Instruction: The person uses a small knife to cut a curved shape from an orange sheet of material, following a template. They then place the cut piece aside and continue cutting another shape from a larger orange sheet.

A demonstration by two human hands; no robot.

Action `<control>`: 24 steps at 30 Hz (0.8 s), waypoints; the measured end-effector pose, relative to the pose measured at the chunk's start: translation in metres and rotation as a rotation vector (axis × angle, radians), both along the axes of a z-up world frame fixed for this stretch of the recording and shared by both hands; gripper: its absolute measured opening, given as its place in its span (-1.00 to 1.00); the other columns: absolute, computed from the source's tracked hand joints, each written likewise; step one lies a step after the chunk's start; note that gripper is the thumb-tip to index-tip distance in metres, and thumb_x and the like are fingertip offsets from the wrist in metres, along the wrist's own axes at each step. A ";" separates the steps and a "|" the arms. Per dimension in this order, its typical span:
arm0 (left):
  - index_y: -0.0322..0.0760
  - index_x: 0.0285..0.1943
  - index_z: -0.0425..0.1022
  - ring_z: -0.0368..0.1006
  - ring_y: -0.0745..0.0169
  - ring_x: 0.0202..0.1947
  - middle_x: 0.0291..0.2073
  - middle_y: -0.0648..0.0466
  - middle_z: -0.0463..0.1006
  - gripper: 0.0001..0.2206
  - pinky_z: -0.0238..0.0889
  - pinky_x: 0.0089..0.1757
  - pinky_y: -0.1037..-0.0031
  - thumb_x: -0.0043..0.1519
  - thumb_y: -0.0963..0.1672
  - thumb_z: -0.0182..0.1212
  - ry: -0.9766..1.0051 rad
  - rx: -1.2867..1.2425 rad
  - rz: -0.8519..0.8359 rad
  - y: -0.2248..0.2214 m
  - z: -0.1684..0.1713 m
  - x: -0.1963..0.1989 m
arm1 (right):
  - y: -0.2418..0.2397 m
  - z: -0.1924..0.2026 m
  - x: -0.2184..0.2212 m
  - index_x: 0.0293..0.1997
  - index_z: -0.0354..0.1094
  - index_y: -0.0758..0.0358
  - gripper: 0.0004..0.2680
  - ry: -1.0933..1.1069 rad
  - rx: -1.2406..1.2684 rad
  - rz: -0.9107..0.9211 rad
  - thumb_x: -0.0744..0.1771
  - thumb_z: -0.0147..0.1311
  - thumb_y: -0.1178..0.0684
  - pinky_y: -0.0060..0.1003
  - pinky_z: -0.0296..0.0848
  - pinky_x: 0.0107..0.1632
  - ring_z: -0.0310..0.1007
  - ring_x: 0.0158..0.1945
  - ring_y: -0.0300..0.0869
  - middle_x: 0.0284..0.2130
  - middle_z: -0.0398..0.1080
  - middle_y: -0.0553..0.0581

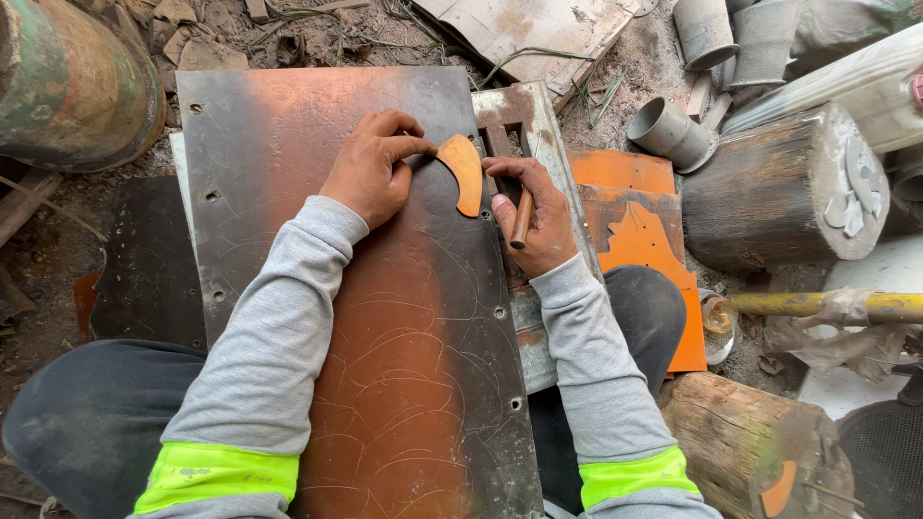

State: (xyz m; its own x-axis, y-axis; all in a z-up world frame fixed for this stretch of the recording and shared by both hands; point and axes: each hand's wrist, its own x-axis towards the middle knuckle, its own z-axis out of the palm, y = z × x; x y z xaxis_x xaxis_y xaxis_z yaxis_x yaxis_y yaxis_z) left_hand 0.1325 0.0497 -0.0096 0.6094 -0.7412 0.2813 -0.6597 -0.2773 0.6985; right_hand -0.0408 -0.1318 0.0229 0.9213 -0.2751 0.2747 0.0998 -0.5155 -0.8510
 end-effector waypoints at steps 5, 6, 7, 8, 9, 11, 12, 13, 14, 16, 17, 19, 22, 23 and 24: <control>-0.26 0.01 0.68 0.38 0.03 0.07 0.02 0.04 0.53 -0.68 0.28 0.15 0.32 0.16 -0.32 0.13 -0.014 0.004 0.004 0.000 0.000 -0.001 | 0.004 0.004 0.004 0.04 0.38 0.30 -0.75 -0.017 -0.191 -0.018 0.28 0.27 0.18 -0.17 0.48 0.20 0.49 0.15 -0.02 0.09 0.46 0.23; -0.26 0.01 0.68 0.38 0.03 0.07 0.02 0.04 0.53 -0.68 0.28 0.15 0.32 0.15 -0.32 0.12 -0.011 0.008 0.005 0.000 0.000 -0.001 | 0.004 0.005 0.004 0.03 0.38 0.30 -0.74 -0.018 -0.212 -0.021 0.27 0.29 0.18 -0.16 0.48 0.19 0.49 0.14 -0.01 0.09 0.46 0.23; -0.26 0.01 0.68 0.37 0.03 0.07 0.02 0.04 0.53 -0.67 0.28 0.15 0.32 0.15 -0.32 0.12 -0.009 0.006 0.003 0.000 0.000 -0.001 | 0.004 0.004 0.004 0.02 0.39 0.30 -0.73 -0.020 -0.233 -0.025 0.26 0.31 0.17 -0.16 0.48 0.18 0.49 0.14 0.00 0.09 0.46 0.24; -0.26 0.02 0.68 0.37 0.03 0.07 0.02 0.04 0.53 -0.67 0.29 0.15 0.33 0.15 -0.33 0.12 -0.008 0.003 0.001 0.001 0.000 -0.001 | 0.004 0.004 0.005 0.02 0.39 0.30 -0.73 -0.022 -0.237 -0.024 0.26 0.32 0.17 -0.16 0.48 0.18 0.49 0.14 0.00 0.09 0.46 0.23; -0.26 0.02 0.68 0.37 0.03 0.07 0.02 0.04 0.53 -0.66 0.29 0.15 0.33 0.15 -0.33 0.12 -0.008 0.001 0.000 0.001 0.001 -0.001 | 0.004 0.004 0.005 0.02 0.39 0.30 -0.73 -0.023 -0.241 -0.024 0.26 0.32 0.17 -0.16 0.49 0.18 0.49 0.13 0.00 0.09 0.46 0.23; -0.26 0.02 0.68 0.37 0.03 0.07 0.03 0.04 0.53 -0.66 0.28 0.15 0.33 0.15 -0.33 0.11 -0.006 0.006 0.000 0.001 0.001 -0.001 | 0.004 0.004 0.005 0.02 0.40 0.29 -0.73 -0.021 -0.243 -0.025 0.26 0.33 0.17 -0.17 0.49 0.18 0.49 0.13 -0.01 0.10 0.46 0.22; -0.25 0.03 0.68 0.37 0.03 0.07 0.03 0.04 0.53 -0.66 0.28 0.15 0.33 0.15 -0.32 0.11 -0.005 0.009 0.001 0.001 0.001 -0.001 | 0.004 0.003 0.004 0.02 0.40 0.29 -0.73 -0.018 -0.240 -0.025 0.26 0.33 0.17 -0.17 0.50 0.17 0.49 0.12 -0.01 0.10 0.46 0.22; -0.25 0.03 0.68 0.37 0.03 0.07 0.03 0.03 0.53 -0.66 0.28 0.15 0.33 0.15 -0.32 0.11 -0.004 0.007 0.001 0.001 0.002 -0.001 | 0.004 0.003 0.004 0.02 0.40 0.29 -0.73 -0.015 -0.237 -0.025 0.26 0.33 0.17 -0.17 0.50 0.17 0.49 0.11 -0.02 0.10 0.46 0.22; -0.25 0.02 0.68 0.37 0.03 0.08 0.03 0.03 0.53 -0.66 0.28 0.15 0.32 0.15 -0.32 0.12 -0.003 0.006 0.002 0.001 0.002 -0.001 | 0.004 0.003 0.005 0.02 0.40 0.30 -0.73 -0.023 -0.254 -0.023 0.25 0.33 0.18 -0.17 0.49 0.17 0.49 0.12 -0.01 0.10 0.46 0.22; -0.25 0.02 0.68 0.37 0.03 0.08 0.03 0.03 0.53 -0.66 0.28 0.15 0.32 0.15 -0.32 0.11 -0.001 0.008 0.003 0.001 0.002 -0.001 | 0.003 0.003 0.004 0.01 0.40 0.30 -0.73 -0.039 -0.287 -0.021 0.25 0.34 0.18 -0.16 0.48 0.17 0.48 0.14 0.00 0.10 0.46 0.22; -0.25 0.02 0.68 0.37 0.03 0.08 0.03 0.04 0.53 -0.66 0.28 0.16 0.32 0.15 -0.32 0.11 0.001 0.011 0.004 0.001 0.002 -0.001 | 0.004 0.003 0.004 0.02 0.40 0.30 -0.72 -0.029 -0.276 -0.022 0.25 0.34 0.18 -0.17 0.48 0.16 0.49 0.13 -0.01 0.10 0.46 0.22; -0.25 0.02 0.69 0.37 0.03 0.08 0.03 0.04 0.53 -0.66 0.28 0.16 0.32 0.15 -0.32 0.12 -0.003 0.011 0.003 0.001 0.002 -0.001 | 0.004 0.003 0.005 0.02 0.40 0.30 -0.72 -0.009 -0.253 -0.026 0.25 0.33 0.18 -0.19 0.50 0.15 0.50 0.11 -0.03 0.11 0.46 0.22; -0.25 0.01 0.69 0.38 0.02 0.07 0.02 0.03 0.53 -0.67 0.28 0.15 0.31 0.15 -0.32 0.12 -0.016 0.002 0.001 0.001 0.002 -0.001 | 0.004 0.004 0.004 0.02 0.40 0.30 -0.72 -0.015 -0.263 -0.024 0.25 0.33 0.19 -0.18 0.50 0.15 0.49 0.11 -0.02 0.10 0.46 0.21; -0.25 0.01 0.68 0.38 0.01 0.07 0.02 0.02 0.54 -0.67 0.28 0.15 0.31 0.15 -0.32 0.12 -0.018 -0.001 0.002 0.001 0.002 -0.001 | 0.004 0.003 0.004 0.02 0.40 0.30 -0.72 -0.015 -0.262 -0.023 0.25 0.33 0.19 -0.18 0.50 0.15 0.49 0.11 -0.02 0.10 0.46 0.21; -0.25 0.01 0.68 0.38 0.01 0.07 0.01 0.02 0.54 -0.67 0.28 0.14 0.31 0.14 -0.32 0.12 -0.021 -0.005 0.003 0.000 0.003 -0.001 | 0.004 0.003 0.004 0.02 0.40 0.29 -0.72 -0.015 -0.260 -0.023 0.25 0.32 0.19 -0.18 0.50 0.15 0.49 0.11 -0.02 0.10 0.46 0.21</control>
State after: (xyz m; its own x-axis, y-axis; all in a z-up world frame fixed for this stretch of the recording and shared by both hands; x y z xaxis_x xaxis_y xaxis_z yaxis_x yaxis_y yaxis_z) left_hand 0.1316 0.0500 -0.0069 0.6053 -0.7383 0.2975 -0.6736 -0.2759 0.6856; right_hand -0.0364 -0.1278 0.0260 0.9110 -0.2138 0.3526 0.0974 -0.7193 -0.6879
